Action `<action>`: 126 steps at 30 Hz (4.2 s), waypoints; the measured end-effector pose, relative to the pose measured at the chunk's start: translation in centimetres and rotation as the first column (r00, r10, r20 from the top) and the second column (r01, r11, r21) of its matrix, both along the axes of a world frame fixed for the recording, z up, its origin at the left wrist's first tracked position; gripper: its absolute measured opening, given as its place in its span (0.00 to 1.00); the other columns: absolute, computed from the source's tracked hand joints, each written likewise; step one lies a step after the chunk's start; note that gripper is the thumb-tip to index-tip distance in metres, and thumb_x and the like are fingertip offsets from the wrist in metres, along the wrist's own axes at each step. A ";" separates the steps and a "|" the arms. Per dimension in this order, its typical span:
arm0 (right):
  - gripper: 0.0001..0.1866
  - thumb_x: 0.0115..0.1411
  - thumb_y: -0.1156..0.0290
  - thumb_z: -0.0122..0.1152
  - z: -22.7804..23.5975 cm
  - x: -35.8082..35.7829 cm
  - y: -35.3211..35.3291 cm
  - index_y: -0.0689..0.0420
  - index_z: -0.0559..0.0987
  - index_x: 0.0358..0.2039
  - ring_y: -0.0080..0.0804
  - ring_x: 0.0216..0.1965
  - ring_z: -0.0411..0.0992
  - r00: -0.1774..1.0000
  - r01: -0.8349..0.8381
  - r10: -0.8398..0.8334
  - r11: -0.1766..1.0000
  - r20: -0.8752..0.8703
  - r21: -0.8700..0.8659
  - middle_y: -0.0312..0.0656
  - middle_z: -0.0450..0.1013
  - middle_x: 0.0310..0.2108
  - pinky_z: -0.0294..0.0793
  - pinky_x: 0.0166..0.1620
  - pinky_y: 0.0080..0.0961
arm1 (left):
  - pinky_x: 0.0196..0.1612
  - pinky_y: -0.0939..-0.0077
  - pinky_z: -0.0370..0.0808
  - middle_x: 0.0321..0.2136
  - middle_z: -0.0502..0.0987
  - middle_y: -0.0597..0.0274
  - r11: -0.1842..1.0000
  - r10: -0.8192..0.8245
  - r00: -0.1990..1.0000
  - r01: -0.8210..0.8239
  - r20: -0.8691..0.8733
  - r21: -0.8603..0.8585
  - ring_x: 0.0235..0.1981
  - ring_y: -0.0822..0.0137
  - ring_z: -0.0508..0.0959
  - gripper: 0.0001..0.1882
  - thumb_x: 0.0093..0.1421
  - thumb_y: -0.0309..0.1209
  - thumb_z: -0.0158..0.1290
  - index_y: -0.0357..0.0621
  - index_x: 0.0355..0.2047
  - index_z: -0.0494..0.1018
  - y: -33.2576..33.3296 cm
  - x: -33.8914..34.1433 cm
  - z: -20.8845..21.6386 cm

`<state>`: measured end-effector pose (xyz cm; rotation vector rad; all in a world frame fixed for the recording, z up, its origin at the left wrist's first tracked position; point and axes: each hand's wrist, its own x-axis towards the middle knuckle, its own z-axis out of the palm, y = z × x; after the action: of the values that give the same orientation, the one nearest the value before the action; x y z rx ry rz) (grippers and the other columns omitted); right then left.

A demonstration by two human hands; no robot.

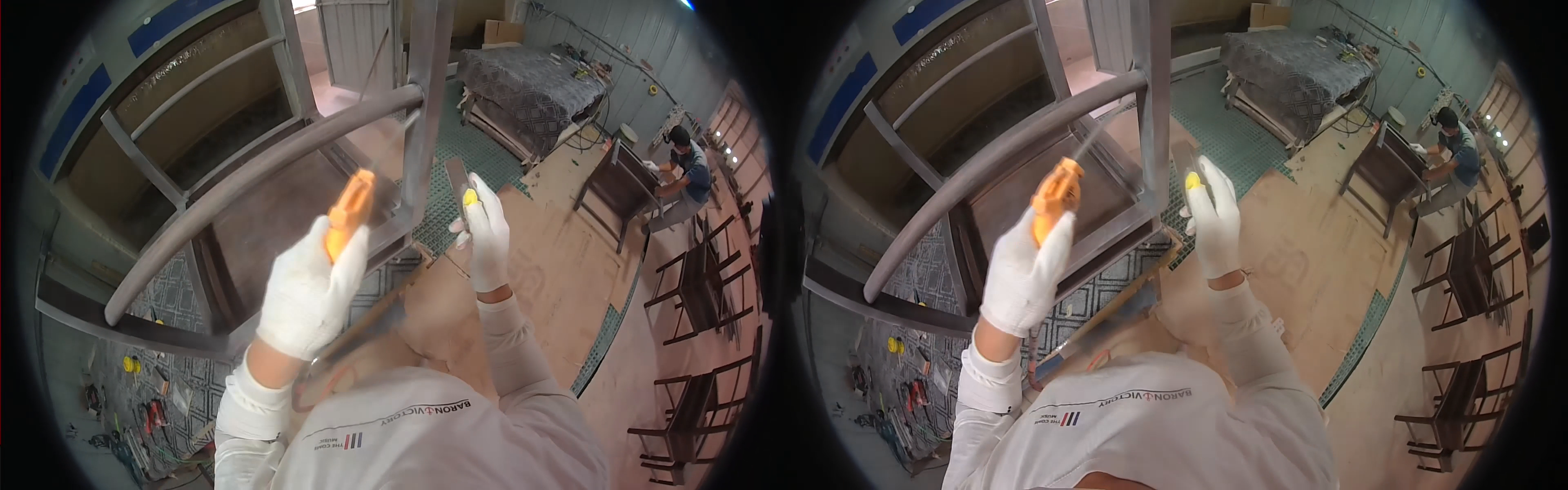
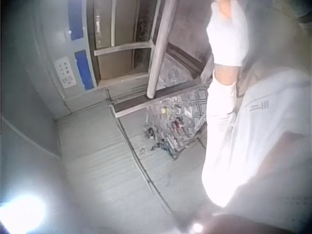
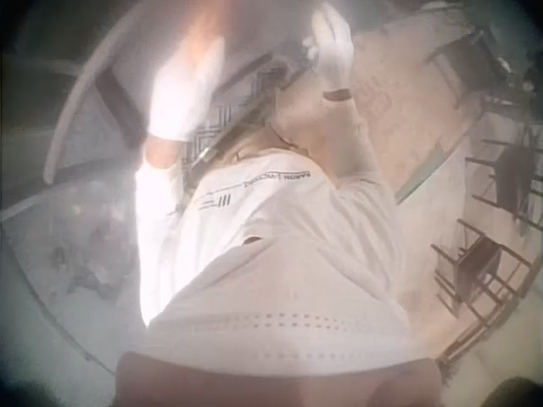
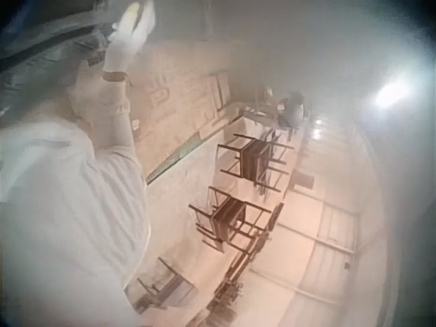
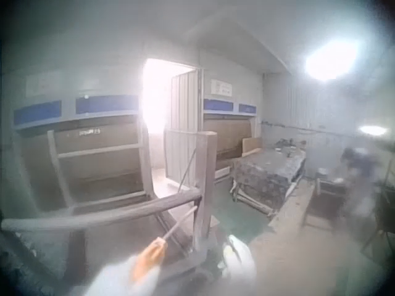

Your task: The person sands the wooden frame of a chair using a sanding block, then uses a compressed air nozzle to blow dust off the surface and crevices.

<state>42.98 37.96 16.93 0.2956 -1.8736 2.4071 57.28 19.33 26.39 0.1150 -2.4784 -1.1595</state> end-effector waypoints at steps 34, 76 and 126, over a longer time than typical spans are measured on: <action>0.22 0.67 0.63 0.54 -11.0 -0.7 1.5 0.61 0.69 0.57 0.15 0.32 0.65 0.972 -0.203 0.172 0.958 0.162 0.204 0.30 0.68 0.35 0.68 0.34 0.14 | 0.34 0.61 0.73 0.23 0.77 0.44 0.645 0.608 0.321 -0.732 0.726 -0.217 0.28 0.47 0.78 0.21 0.65 0.44 0.49 0.33 0.38 0.72 -4.3 19.3 -8.7; 0.28 0.64 0.69 0.57 -12.7 9.2 -11.2 0.66 0.64 0.62 0.28 0.55 0.66 0.619 -0.783 0.764 0.619 0.183 0.064 0.43 0.67 0.57 0.63 0.60 0.25 | 0.35 0.59 0.74 0.26 0.77 0.43 0.219 0.974 0.175 -0.891 0.144 -0.397 0.31 0.42 0.78 0.12 0.63 0.38 0.51 0.42 0.37 0.72 -1.4 22.9 -1.6; 0.29 0.70 0.48 0.43 14.5 13.5 -26.3 0.61 0.66 0.59 0.43 0.33 0.80 0.147 -0.981 0.979 0.127 -0.139 -0.147 0.52 0.74 0.46 0.84 0.27 0.29 | 0.18 0.86 0.63 0.21 0.73 0.69 0.073 0.996 0.021 -0.768 -0.089 0.636 0.16 0.80 0.68 0.13 0.61 0.32 0.59 0.40 0.43 0.74 -8.6 25.2 -4.3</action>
<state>56.49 11.65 31.46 2.1998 -1.4765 3.1591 82.46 10.74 22.14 1.2198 -0.9974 -0.8086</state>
